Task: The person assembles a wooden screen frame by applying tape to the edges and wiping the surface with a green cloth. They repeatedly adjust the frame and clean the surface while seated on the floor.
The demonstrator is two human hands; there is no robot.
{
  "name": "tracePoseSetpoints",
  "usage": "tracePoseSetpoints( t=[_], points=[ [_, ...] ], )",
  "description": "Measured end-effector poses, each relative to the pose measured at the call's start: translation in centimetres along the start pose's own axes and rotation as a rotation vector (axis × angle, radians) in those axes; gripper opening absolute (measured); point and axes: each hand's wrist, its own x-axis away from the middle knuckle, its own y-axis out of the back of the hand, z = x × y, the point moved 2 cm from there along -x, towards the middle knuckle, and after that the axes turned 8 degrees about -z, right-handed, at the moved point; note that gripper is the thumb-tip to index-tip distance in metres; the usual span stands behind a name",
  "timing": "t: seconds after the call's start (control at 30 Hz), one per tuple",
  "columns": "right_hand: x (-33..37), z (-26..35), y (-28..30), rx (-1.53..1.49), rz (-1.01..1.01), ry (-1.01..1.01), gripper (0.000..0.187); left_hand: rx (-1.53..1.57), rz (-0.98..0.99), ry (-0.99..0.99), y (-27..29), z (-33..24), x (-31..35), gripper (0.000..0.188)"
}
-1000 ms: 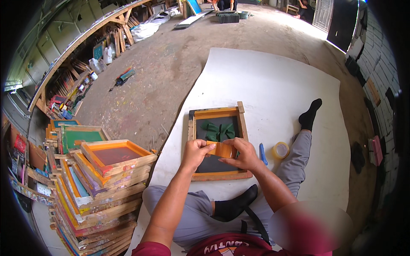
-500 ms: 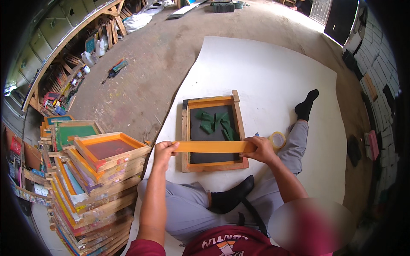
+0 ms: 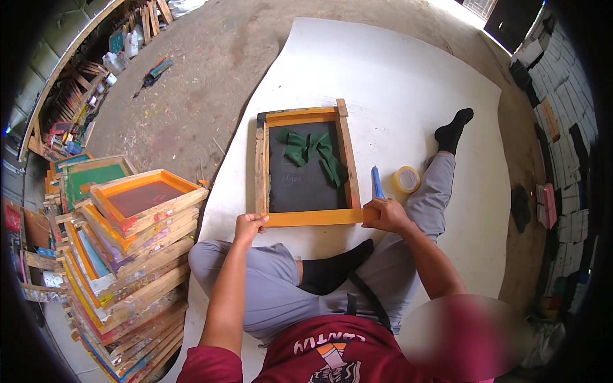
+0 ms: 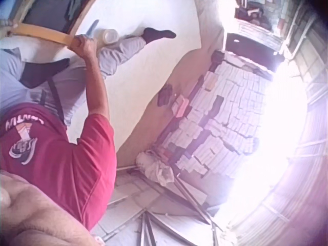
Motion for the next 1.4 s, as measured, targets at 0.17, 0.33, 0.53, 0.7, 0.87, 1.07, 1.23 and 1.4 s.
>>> tracePoseSetpoints(
  t=[0.17, 0.33, 0.53, 0.7, 0.87, 1.07, 1.23, 1.4],
  points=[
    [1.1, -0.4, -1.4, -0.139, -0.053, -0.198, 0.049, -0.013, -0.04, -0.059, -0.8, 1.8, 0.0, 0.023],
    [1.9, -2.1, -3.1, -0.027, -0.16, 0.008, 0.039, -0.104, -0.062, -0.075, -1.3, 1.8, -0.3, 0.024],
    [1.6, -1.2, -3.7, 0.141, -0.198, 0.125, 0.031, -0.156, -0.159, -0.124, -1.5, 2.1, -0.4, 0.026],
    [1.0, -0.7, -3.3, 0.186, -0.146, 0.16, 0.029, -0.174, -0.171, -0.146, -1.6, 2.7, -0.8, 0.029],
    [0.5, -0.7, -3.6, 0.238, -0.138, 0.184, 0.027, -0.507, -0.255, -0.322, -2.0, 1.5, 0.4, 0.028],
    [0.1, -0.2, -3.9, 0.286, -0.15, 0.206, 0.025, -0.551, -0.294, -0.289, -2.4, 1.4, 0.7, 0.028],
    [-0.1, -0.7, -4.6, 0.339, -0.137, 0.211, 0.017, -0.577, -0.302, -0.273, -2.4, 0.6, 1.1, 0.027],
    [0.1, -0.5, -5.1, 0.427, -0.092, 0.21, 0.021, -0.614, -0.323, -0.297, -3.0, 0.1, 1.6, 0.025]
  ],
)
